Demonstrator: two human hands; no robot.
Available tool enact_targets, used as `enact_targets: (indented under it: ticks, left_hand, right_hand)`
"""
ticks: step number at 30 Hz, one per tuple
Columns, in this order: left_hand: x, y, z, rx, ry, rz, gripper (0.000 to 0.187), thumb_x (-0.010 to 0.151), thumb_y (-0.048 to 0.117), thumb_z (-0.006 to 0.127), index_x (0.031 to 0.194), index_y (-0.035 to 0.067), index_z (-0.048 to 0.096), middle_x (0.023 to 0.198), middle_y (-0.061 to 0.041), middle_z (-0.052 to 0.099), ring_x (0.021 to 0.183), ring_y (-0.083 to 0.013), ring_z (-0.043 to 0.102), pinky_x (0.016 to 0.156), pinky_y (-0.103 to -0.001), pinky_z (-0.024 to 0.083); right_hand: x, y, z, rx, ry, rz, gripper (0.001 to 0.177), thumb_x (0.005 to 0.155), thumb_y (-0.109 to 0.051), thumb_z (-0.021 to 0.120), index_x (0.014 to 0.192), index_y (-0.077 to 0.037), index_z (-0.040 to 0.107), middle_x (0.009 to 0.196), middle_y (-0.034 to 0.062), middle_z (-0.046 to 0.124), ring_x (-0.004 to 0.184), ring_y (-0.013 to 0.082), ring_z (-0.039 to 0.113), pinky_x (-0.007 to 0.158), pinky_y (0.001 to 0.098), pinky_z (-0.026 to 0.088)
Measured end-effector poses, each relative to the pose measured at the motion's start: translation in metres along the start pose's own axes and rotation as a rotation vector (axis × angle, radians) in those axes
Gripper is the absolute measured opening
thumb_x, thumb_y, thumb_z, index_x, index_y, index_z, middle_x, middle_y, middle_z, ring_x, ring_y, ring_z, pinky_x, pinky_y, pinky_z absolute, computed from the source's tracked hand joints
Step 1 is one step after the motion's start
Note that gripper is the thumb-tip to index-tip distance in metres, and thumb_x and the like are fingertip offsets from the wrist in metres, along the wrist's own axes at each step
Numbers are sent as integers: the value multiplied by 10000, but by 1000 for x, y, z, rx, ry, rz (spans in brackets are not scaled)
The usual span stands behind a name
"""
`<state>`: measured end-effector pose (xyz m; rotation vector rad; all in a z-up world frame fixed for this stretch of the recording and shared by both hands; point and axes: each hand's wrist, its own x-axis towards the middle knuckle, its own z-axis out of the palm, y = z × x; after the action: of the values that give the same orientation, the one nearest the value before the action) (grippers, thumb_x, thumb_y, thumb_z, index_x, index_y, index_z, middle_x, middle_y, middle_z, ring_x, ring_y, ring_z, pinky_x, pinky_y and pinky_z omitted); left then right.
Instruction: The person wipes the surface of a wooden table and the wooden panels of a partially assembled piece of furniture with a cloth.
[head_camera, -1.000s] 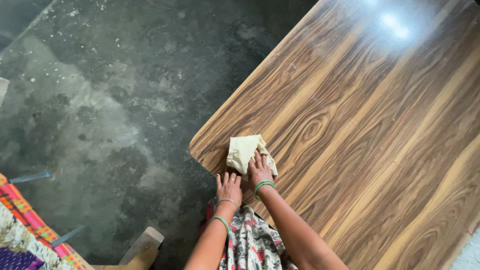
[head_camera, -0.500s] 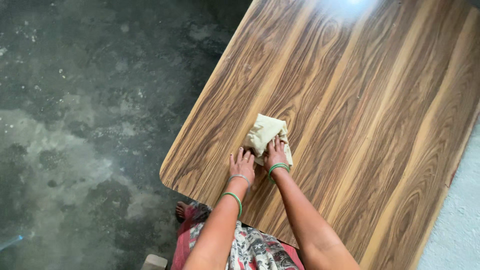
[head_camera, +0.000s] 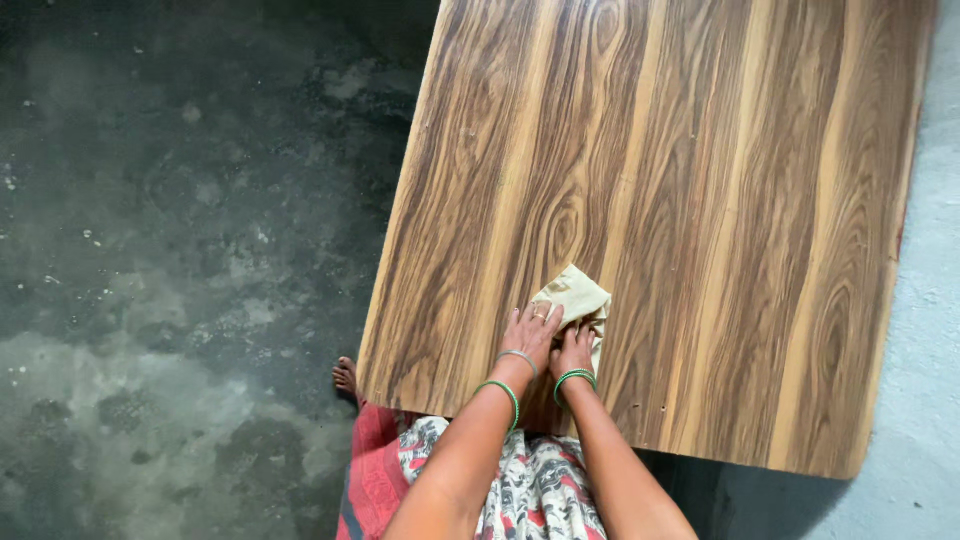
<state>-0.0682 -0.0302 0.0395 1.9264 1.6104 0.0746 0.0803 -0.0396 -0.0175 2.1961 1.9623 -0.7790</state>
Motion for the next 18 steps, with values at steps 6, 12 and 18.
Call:
enact_targets:
  ticks: [6, 12, 18]
  left_hand:
    - [-56, -82, 3, 30, -121, 49, 776, 872, 298, 717, 1558, 226, 361, 1658, -31, 310, 1507, -308, 290, 1168, -592, 297]
    - [-119, -161, -19, 66, -171, 56, 801, 869, 336, 736, 1562, 196, 358, 1656, -50, 303, 1505, -309, 289, 1175, -597, 294]
    - [-161, -216, -38, 4, -130, 29, 814, 811, 303, 779, 1527, 185, 411, 1643, -68, 332, 1497, -321, 314, 1150, -546, 339]
  right_hand:
    - [-69, -90, 54, 59, 87, 22, 638, 803, -96, 709, 1383, -52, 447, 1600, 351, 210, 1455, 612, 197, 1218, 560, 263]
    - [-118, -178, 101, 98, 135, 41, 633, 774, -77, 747, 1334, -22, 456, 1481, 371, 316, 1406, 600, 257, 1178, 573, 286]
    - [-147, -243, 128, 138, 147, 59, 562, 806, -78, 741, 1303, -41, 482, 1443, 325, 385, 1404, 554, 323, 1190, 552, 315]
